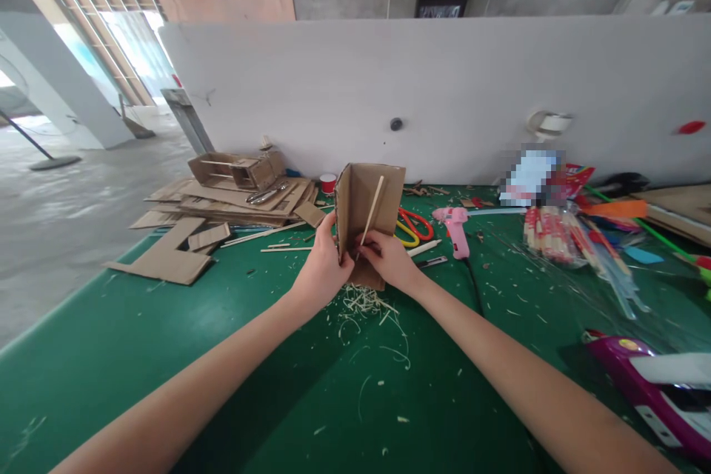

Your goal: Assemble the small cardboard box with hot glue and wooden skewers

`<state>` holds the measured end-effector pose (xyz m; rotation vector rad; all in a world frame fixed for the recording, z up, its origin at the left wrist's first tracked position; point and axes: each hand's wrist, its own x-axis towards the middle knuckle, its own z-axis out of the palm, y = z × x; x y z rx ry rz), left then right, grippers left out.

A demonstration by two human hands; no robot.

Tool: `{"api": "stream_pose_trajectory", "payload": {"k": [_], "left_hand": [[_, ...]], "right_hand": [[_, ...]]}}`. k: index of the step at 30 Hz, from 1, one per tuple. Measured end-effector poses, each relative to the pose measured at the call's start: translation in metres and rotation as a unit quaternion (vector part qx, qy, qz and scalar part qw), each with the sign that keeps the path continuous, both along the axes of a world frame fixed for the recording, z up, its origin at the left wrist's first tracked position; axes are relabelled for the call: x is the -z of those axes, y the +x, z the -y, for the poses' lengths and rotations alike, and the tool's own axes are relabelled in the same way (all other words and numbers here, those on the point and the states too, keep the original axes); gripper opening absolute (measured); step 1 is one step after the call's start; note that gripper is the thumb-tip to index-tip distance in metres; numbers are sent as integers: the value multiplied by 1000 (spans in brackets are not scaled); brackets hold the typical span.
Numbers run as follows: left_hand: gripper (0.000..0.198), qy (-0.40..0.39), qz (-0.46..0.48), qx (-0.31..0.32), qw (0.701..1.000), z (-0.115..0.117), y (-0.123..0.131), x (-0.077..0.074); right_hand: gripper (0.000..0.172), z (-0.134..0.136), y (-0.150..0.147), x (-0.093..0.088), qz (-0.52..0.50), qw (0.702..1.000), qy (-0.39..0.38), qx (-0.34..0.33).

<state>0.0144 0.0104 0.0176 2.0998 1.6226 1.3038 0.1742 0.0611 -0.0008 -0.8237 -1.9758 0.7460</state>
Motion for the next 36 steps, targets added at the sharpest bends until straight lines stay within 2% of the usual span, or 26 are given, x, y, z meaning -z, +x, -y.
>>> {"api": "stream_pose_trajectory", "payload": {"k": [4,8,13,16,19,24,36], "left_hand": [[85,-2,-9,49,999,7,-3,-14],[90,29,1,61,998,15,-11,-44],[68,115,-106,46,987,13,-18,-95],[59,107,-139,63,983,5,-14,-111],[44,99,-137,56,984,-1,-6,-114],[22,133,-85,28,987,-6,1,-111],[21,169,-65,14,983,-11,1,-109]], "right_hand": [[16,1,-2,-7,33,999,27,-11],[14,1,-4,-6,43,999,23,-13],[13,-2,-5,2,32,999,3,-8],[11,-2,-6,3,30,1000,0,-9],[12,-1,-6,2,32,999,1,-15],[8,-3,-6,2,39,999,-1,-17],[7,-5,-5,3,33,999,-17,-23]]}}
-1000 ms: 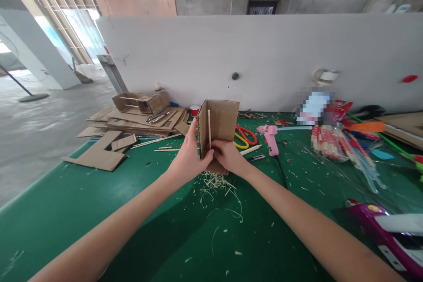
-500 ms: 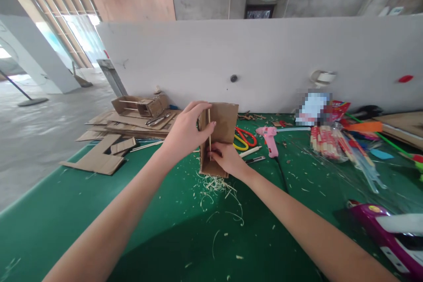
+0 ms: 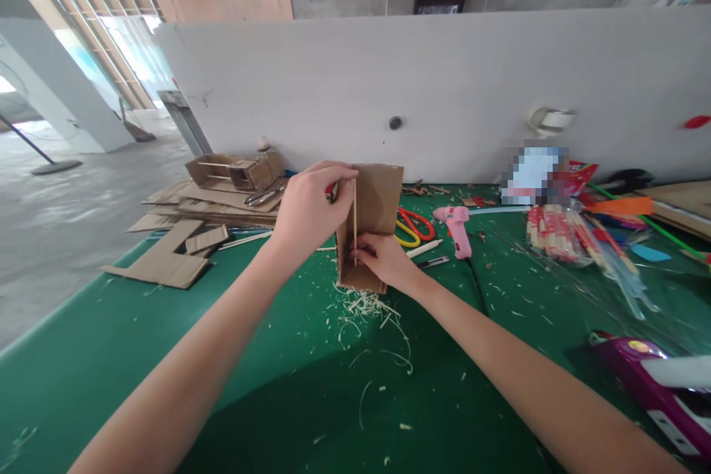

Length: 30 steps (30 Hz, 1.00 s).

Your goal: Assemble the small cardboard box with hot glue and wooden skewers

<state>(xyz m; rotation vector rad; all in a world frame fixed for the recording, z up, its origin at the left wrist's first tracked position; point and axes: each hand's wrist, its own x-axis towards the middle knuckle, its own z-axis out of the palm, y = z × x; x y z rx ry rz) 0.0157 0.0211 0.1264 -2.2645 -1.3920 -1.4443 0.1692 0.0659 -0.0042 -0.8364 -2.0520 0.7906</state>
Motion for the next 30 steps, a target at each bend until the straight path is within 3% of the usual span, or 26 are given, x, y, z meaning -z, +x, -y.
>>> {"api": "stream_pose_trajectory", "payload": {"k": [24,26,30], "left_hand": [[13,27,-26,-39,999,-11,0,7],[22,3,3,-8,1000,-12,-3,4],[40,-75,191,60,977,-29,-20,12]], "right_hand": [[5,-2,-16,4,-37,999,-26,14],[5,-3,-13,3,-50,998,-39,7],[8,-2,0,-3,-76,995,-66,-4]]}}
